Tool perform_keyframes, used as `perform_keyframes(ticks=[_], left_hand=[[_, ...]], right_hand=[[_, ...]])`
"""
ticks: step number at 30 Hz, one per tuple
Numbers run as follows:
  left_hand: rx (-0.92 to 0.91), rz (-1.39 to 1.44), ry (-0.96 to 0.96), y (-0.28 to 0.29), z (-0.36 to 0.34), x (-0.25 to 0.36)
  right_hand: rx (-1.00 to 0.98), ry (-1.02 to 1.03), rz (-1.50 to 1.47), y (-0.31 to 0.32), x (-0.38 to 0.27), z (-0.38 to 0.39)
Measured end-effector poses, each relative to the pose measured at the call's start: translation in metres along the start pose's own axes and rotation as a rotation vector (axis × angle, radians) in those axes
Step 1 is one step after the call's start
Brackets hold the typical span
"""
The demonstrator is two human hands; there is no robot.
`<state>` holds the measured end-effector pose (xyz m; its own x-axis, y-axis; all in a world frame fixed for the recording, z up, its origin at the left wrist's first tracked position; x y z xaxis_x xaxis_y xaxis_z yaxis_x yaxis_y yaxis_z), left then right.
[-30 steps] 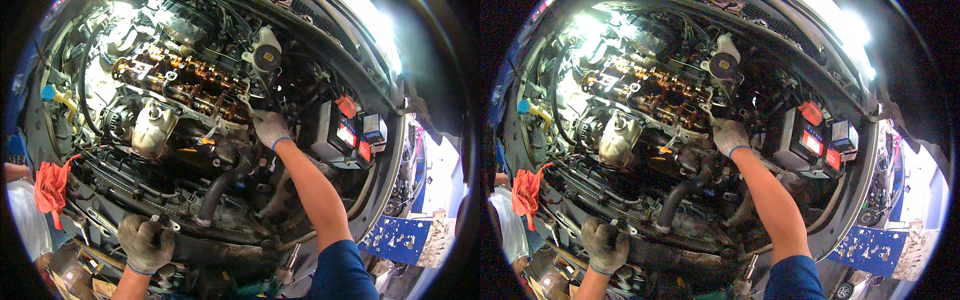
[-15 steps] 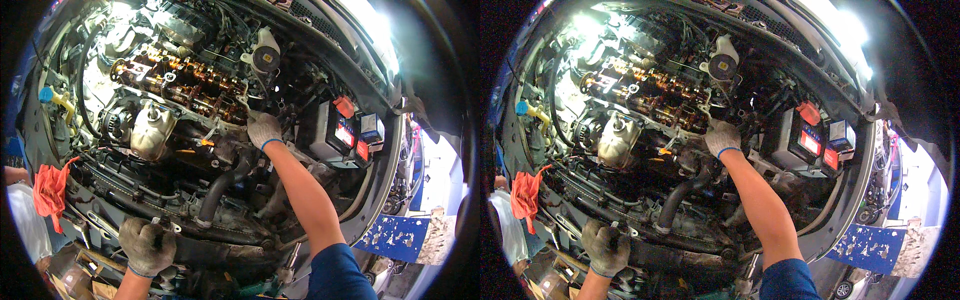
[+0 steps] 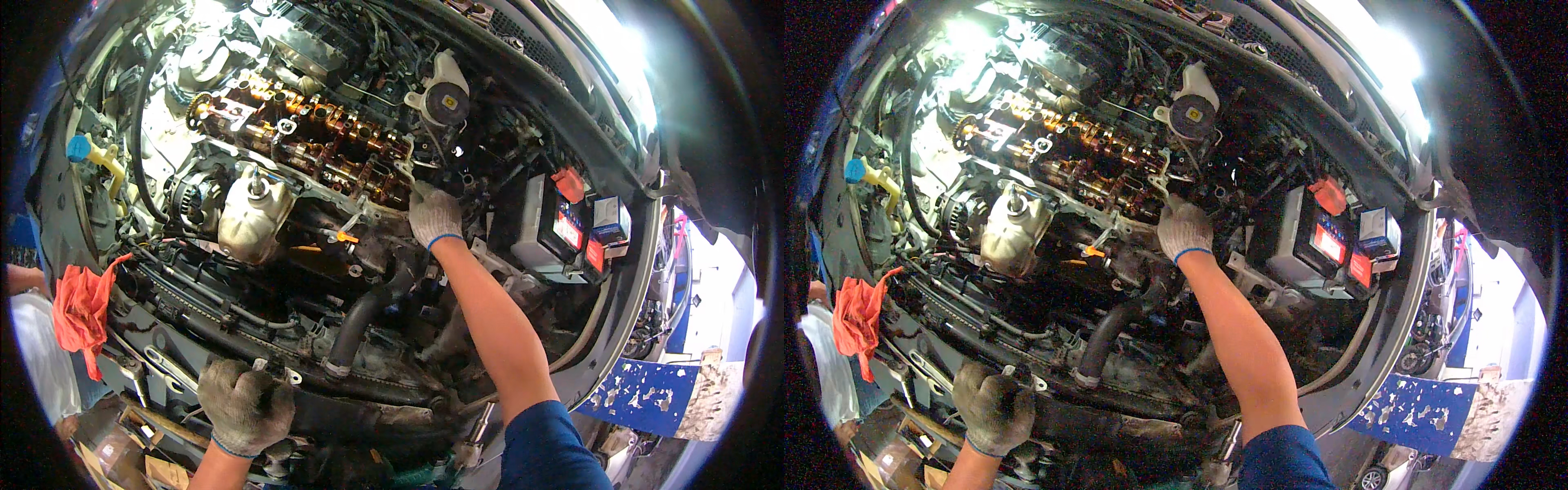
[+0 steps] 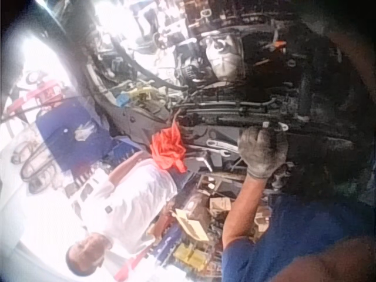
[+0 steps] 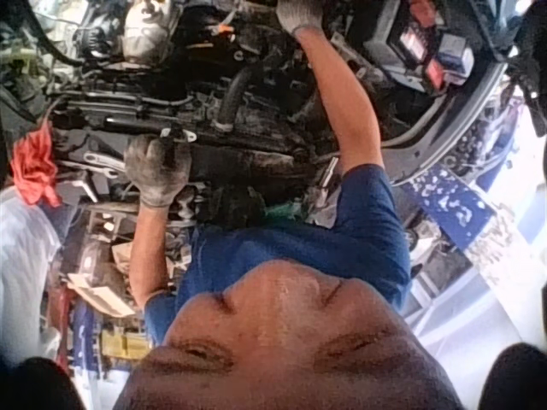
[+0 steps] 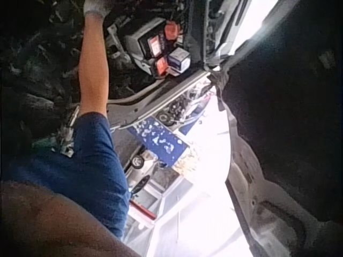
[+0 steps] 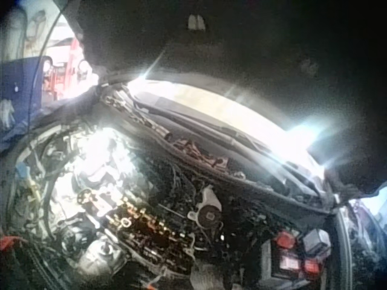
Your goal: The person works inside an open car engine bay, using gloved hands to adjust and tighten components on the exposed camshaft and valve train. The person repeatedly reaches into the engine, manipulates parts, and appears to use a tool to secure fasteners.
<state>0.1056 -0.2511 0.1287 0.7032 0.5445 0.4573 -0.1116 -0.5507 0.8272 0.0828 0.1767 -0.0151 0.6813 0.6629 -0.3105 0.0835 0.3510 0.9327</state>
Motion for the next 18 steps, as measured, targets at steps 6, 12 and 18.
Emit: perform_keyframes(ticks=[6, 12, 18], left_hand=[[-0.02, 0.004, 0.004, -0.001, 0.0, -0.001], [-0.01, 0.009, 0.008, 0.0, 0.001, -0.001], [-0.019, 0.014, 0.008, 0.0, 0.001, -0.002]], right_hand=[[-0.041, -0.08, -0.016, -0.002, 0.006, -0.01], [-0.011, -0.075, -0.131, -0.004, 0.019, -0.007], [0.105, -0.136, -0.259, 0.01, 0.036, 0.0]])
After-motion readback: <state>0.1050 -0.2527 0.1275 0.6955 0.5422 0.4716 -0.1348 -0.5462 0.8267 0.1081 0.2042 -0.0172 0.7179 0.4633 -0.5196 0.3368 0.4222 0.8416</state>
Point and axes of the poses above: each hand's wrist, its own z-axis away from the middle knuckle, its own y-axis out of the back of the hand, x = y × z, the point moved 9 cm from there along -z, towards the middle knuckle, and after that the axes turned 4 degrees about -z, right-handed, at the moved point
